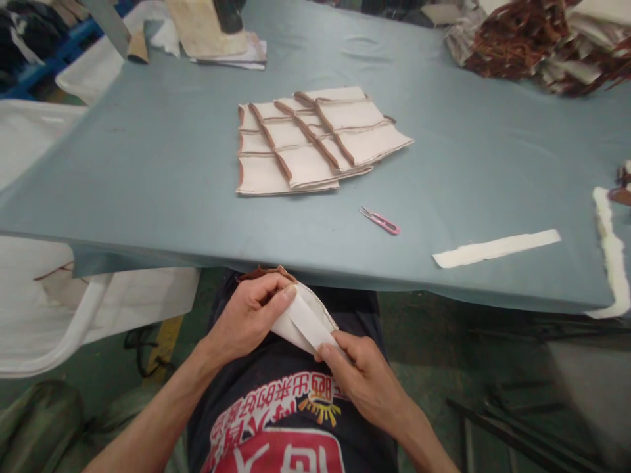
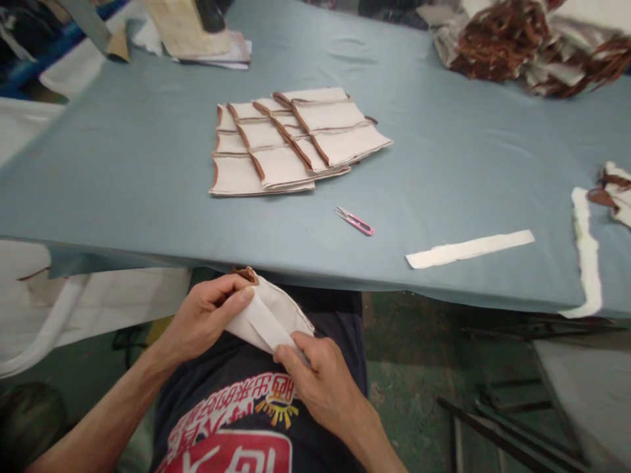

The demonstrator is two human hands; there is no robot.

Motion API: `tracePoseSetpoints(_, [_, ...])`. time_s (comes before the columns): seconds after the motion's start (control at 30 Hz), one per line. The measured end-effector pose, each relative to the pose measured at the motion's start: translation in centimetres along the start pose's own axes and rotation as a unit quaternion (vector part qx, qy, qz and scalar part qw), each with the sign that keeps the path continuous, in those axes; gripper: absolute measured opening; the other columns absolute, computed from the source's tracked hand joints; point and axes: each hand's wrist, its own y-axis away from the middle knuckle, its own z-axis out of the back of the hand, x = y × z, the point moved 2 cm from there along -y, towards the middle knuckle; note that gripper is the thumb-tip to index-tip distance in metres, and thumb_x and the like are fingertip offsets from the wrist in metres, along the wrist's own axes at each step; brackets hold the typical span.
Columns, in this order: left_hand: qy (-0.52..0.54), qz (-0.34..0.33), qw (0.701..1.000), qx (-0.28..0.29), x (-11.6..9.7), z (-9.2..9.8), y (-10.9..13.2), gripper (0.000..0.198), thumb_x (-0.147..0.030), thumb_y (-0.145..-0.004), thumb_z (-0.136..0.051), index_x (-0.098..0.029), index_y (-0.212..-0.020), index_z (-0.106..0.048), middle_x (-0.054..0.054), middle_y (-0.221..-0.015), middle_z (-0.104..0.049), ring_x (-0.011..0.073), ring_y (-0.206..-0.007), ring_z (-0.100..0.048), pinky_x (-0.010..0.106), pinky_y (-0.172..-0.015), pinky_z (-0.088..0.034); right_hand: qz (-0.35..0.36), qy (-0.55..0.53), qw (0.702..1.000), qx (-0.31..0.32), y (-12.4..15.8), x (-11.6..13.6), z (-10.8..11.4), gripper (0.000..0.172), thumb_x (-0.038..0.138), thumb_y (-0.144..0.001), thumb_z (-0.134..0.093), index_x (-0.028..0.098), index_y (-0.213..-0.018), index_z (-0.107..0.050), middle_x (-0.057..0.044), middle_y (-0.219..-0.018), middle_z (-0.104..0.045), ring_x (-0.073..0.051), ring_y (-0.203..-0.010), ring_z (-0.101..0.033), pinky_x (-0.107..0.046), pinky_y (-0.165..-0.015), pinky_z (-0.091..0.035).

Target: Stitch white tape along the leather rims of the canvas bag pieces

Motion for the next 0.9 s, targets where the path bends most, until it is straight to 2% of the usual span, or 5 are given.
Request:
tracePoseSetpoints(0.23, [-0.069,-0.086,0.992,0.055,-2.1,1.3,-1.0,0.024,-0.026,-0.100,-0.055,-0.019,-0.088,-0.074,0.002,-0.086,-0.078,0.0157,-0.076,-0.069,0.024,-0.073,-0.048,0.001,0.201,0.979,-0.029,3.4,-2.1,2.9,0.035,0.040,-0.105,-0.053,0.022,-0.080,-0.069,-0.001,-0.066,-0.071,-0.020,-0.061,-0.070,-0.027,-0.055,-0.045])
tracePoseSetpoints(0.33, [-0.093,-0.101,0.986,0.096,-3.1,1.5,-1.2,0.022,-0.025,-0.101,-0.055,-0.020,-0.093,-0.075,0.001,-0.089,-0.079,0.0157,-0.080,-0.070,0.024,-0.074,-0.049,0.061,0.217,0.967,-0.123,3.2,0.8,5.5,0.016,0.035,-0.101,-0.060,0.023,-0.104,-0.072,-0.005,-0.093,-0.081,-0.023,-0.081,-0.079,-0.031,-0.070,-0.057])
tracePoseSetpoints(0.47, [-0.100,-0.120,0.973,0.170,-4.6,1.1,-1.0,0.021,-0.024,-0.104,-0.053,-0.021,-0.100,-0.074,0.001,-0.098,-0.079,0.0153,-0.086,-0.071,0.023,-0.077,-0.049,0.259,0.124,0.937,-0.197,0.3,6.3,6.6,0.028,0.045,-0.100,-0.063,0.022,-0.115,-0.065,-0.007,-0.105,-0.079,-0.020,-0.096,-0.077,-0.030,-0.083,-0.062])
tracePoseSetpoints(0.67, [-0.124,-0.159,0.958,0.206,-5.4,0.6,-0.1,0.019,-0.020,-0.100,-0.057,-0.020,-0.085,-0.068,-0.002,-0.081,-0.073,0.0148,-0.075,-0.065,0.026,-0.070,-0.043,0.425,0.070,0.902,-0.026,-5.8,9.2,4.2,0.053,0.053,-0.094,-0.071,0.014,-0.128,-0.058,-0.013,-0.125,-0.075,-0.018,-0.114,-0.073,-0.027,-0.099,-0.056])
tracePoseSetpoints(0.9, [-0.171,-0.127,0.962,0.171,-4.8,1.0,0.2,0.025,-0.015,-0.102,-0.047,-0.019,-0.082,-0.061,-0.004,-0.080,-0.068,0.0113,-0.071,-0.058,0.025,-0.069,-0.038,0.388,0.256,0.885,-0.023,-6.4,8.4,5.5,0.043,0.058,-0.087,-0.077,0.016,-0.094,-0.069,-0.002,-0.077,-0.074,-0.015,-0.065,-0.065,-0.027,-0.060,-0.038])
